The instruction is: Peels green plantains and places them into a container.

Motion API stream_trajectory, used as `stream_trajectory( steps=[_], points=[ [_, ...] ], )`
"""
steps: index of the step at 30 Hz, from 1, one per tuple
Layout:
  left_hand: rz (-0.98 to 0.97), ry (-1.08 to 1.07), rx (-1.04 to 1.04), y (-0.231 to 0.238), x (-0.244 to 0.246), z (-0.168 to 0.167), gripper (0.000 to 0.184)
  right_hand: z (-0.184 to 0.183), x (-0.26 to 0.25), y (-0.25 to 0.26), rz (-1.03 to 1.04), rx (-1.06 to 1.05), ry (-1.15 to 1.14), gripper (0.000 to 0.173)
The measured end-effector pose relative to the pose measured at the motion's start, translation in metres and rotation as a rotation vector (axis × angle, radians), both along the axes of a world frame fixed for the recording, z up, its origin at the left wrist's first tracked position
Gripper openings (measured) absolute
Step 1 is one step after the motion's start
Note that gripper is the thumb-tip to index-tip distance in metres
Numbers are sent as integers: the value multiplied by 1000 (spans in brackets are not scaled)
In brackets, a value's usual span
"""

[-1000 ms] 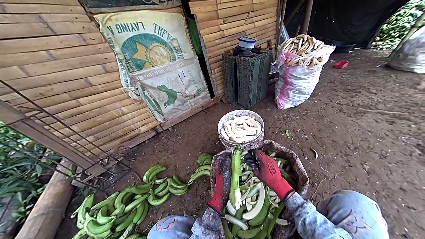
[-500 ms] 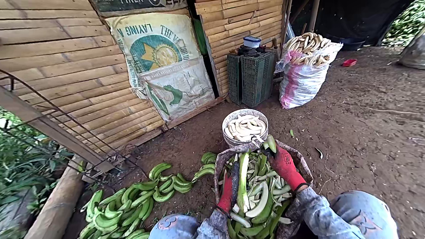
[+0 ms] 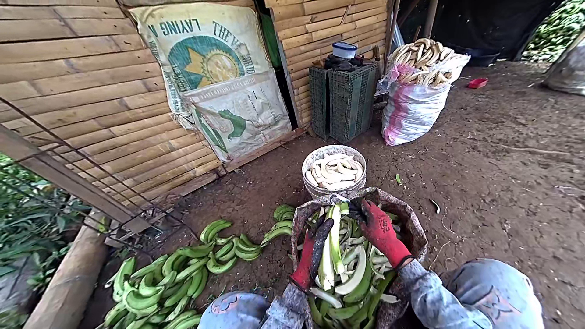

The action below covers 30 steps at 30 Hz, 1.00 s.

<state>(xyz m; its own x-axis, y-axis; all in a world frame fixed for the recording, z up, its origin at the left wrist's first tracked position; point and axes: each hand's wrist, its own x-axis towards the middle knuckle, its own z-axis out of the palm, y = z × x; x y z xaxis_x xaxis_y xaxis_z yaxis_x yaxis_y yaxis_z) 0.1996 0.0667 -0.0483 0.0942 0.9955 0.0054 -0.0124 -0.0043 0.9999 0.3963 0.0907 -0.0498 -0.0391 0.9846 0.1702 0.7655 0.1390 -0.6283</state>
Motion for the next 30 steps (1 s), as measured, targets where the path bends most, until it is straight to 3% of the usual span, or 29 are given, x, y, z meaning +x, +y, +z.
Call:
stream_trajectory(
  steps=[4, 6, 8, 12, 15, 18, 19, 22, 24, 27, 30],
  points=[
    [-83, 115, 203, 14, -11, -4, 46, -9, -5, -6, -23, 123, 122, 43],
    [-181, 292, 230, 5, -11, -3, 48, -10, 16, 6, -155, 33, 118, 42],
    [-149, 411, 252, 5, -12, -4, 48, -8, 30, 13, -207, -6, 118, 42],
    [205, 66, 131, 32, -15, -7, 42, -6, -2, -24, 45, 114, 126, 40],
    [272, -279, 63, 51, -22, -4, 50, -18, -33, -59, 260, 187, 106, 35],
    [190, -477, 10, 52, -20, -9, 49, -19, -43, -54, 235, 192, -50, 37],
    [145, -404, -2, 42, -18, -9, 48, -17, -39, -42, 182, 188, -72, 38],
    [-94, 85, -68, 8, -11, -2, 44, -6, -11, -2, -20, 101, -49, 41],
    [-170, 180, -107, 4, -12, -2, 46, 4, 8, 12, -124, -8, -21, 43],
    [86, -218, -86, 29, -16, -15, 46, 6, 0, -6, -49, -1, 51, 42],
    [456, -391, 21, 53, -21, -11, 46, -10, -37, -48, 157, 204, 127, 39]
  ],
)
